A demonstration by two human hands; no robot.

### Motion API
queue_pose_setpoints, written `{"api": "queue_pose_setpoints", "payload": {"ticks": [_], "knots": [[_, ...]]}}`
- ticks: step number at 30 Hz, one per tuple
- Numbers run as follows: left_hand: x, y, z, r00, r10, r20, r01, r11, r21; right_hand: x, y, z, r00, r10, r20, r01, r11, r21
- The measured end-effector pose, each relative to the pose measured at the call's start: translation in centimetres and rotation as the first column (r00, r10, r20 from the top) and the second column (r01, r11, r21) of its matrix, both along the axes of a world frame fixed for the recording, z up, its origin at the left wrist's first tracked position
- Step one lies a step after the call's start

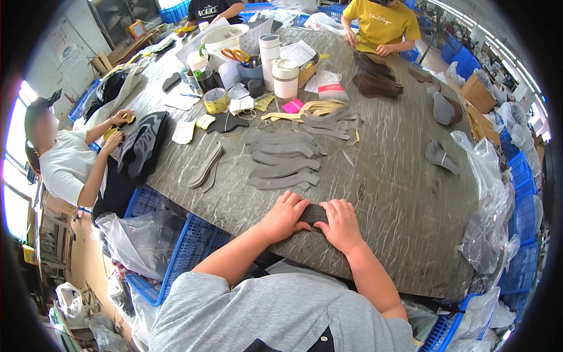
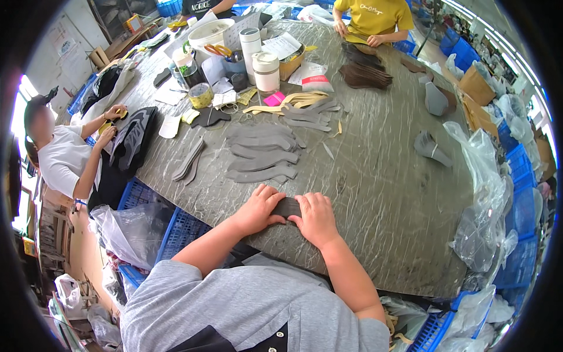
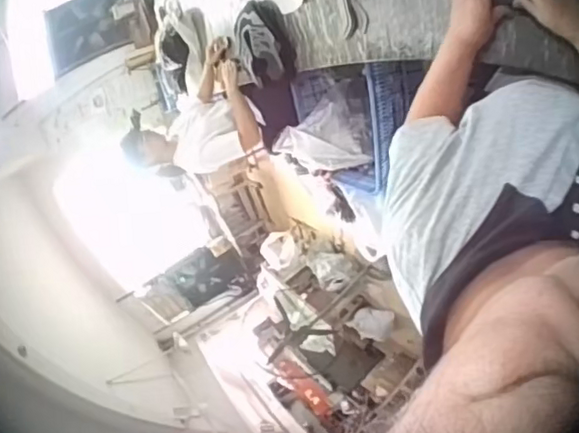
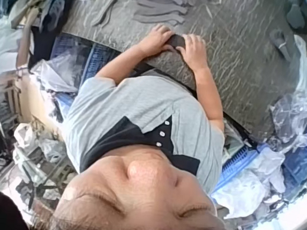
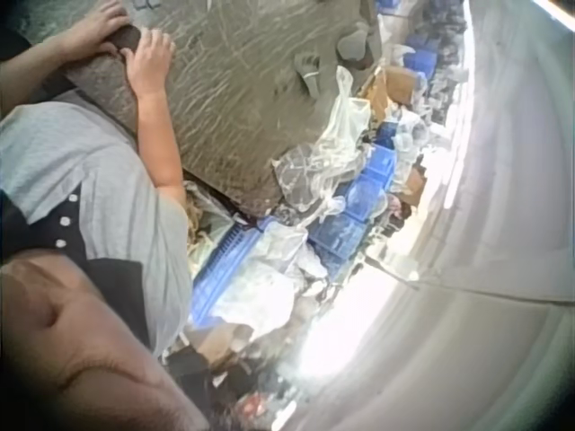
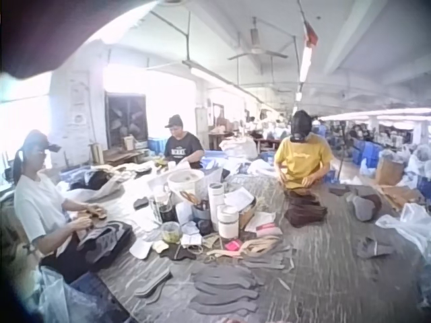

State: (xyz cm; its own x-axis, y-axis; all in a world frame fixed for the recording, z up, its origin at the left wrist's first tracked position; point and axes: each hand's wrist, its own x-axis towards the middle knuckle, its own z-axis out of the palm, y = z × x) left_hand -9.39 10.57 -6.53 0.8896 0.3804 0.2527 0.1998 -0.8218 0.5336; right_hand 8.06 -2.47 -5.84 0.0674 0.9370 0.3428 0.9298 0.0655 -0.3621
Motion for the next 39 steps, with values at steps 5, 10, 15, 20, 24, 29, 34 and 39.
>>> {"api": "queue_pose_setpoints", "payload": {"ticks": [5,10,15,20,24,29,34,39], "knots": [[-0.9,6.1,0.8,0.909,0.373,0.184,-0.382,0.924,0.015,-1.2,-0.7,0.2,0.995,0.055,0.082,-0.059,0.997,0.049],[-0.5,10.1,1.3,0.903,0.364,-0.229,-0.362,0.931,0.055,-2.3,0.0,0.6,0.991,0.11,0.072,-0.114,0.992,0.046],[-0.4,9.0,1.6,0.936,0.197,-0.292,-0.27,0.933,-0.238,-2.2,-0.1,0.1,0.995,0.094,-0.012,-0.094,0.995,0.033],[-0.5,6.7,2.1,0.944,0.161,-0.288,-0.257,0.906,-0.337,-2.4,-0.1,0.4,0.998,0.062,-0.002,-0.061,0.997,0.039],[-1.1,6.2,2.6,0.969,0.132,-0.209,-0.21,0.888,-0.408,-2.6,0.0,0.7,0.998,0.048,0.036,-0.05,0.996,0.074],[-1.4,5.9,2.9,0.973,0.126,-0.195,-0.224,0.732,-0.644,-2.2,0.2,1.2,0.995,0.086,0.049,-0.088,0.996,0.025],[-1.1,6.0,3.7,0.949,0.281,-0.14,-0.314,0.875,-0.368,-1.7,-0.3,-0.1,0.98,0.122,-0.158,-0.13,0.991,-0.042],[-2.2,5.4,1.1,1.0,0.025,0.013,-0.021,0.972,-0.232,-2.4,-0.6,0.8,0.998,-0.026,-0.058,0.032,0.995,0.094]]}}
